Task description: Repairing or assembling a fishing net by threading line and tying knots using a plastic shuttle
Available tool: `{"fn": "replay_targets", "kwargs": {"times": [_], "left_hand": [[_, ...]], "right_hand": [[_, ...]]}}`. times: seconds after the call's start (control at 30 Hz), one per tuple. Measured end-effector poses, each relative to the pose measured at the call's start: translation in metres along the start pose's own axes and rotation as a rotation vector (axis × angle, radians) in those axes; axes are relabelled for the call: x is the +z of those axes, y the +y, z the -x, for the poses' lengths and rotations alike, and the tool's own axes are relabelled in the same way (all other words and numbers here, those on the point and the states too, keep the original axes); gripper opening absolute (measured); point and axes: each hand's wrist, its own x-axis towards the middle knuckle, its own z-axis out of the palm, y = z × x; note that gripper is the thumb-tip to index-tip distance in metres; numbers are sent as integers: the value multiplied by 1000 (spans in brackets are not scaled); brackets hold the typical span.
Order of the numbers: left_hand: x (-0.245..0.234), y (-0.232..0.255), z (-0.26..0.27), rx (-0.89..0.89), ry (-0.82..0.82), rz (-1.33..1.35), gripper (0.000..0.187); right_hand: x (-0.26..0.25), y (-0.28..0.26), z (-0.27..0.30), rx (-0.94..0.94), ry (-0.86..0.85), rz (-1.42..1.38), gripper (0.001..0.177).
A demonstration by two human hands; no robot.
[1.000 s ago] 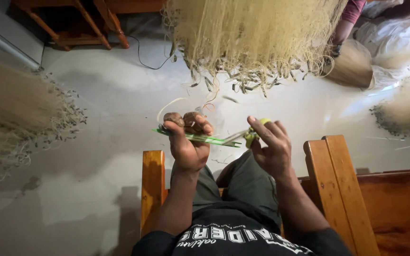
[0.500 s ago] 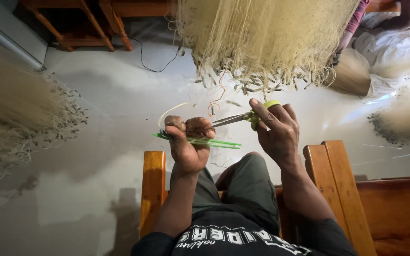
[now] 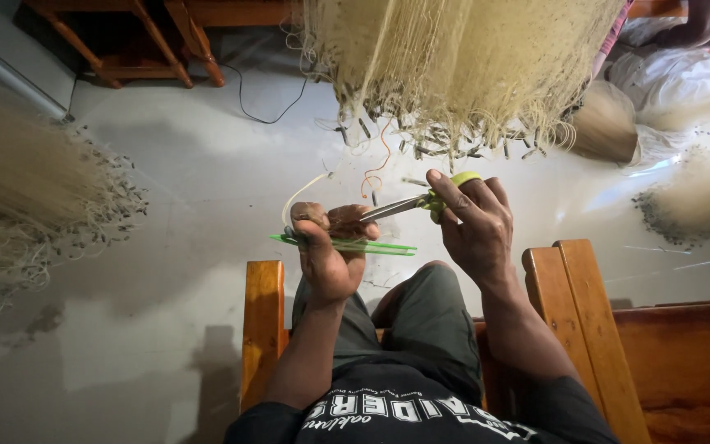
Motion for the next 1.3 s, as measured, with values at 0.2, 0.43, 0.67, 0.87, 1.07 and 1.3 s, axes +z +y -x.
{"fn": "replay_targets", "kwargs": {"times": [0.2,0.43,0.67,0.87,1.07,1.3], "left_hand": [[-1,-2,2,-1,2,15,29],[2,-1,5,5,2,16,29],[-4,3,-8,-38,33,56,27],[-28,35,-35,-81,75,166,25],[-65,54,-46,-134,84,233,19],[-80,80,-53,-132,90,264,20]], "right_hand": [[-1,-1,0,1,10,-12,54],[-4,-2,3,13,5,-25,51],[-25,15,32,167,-24,-81,53],[-101,36,82,741,-236,273,49],[-182,96,223,1090,-624,835,41],[-203,80,245,1273,-791,865,44]]}}
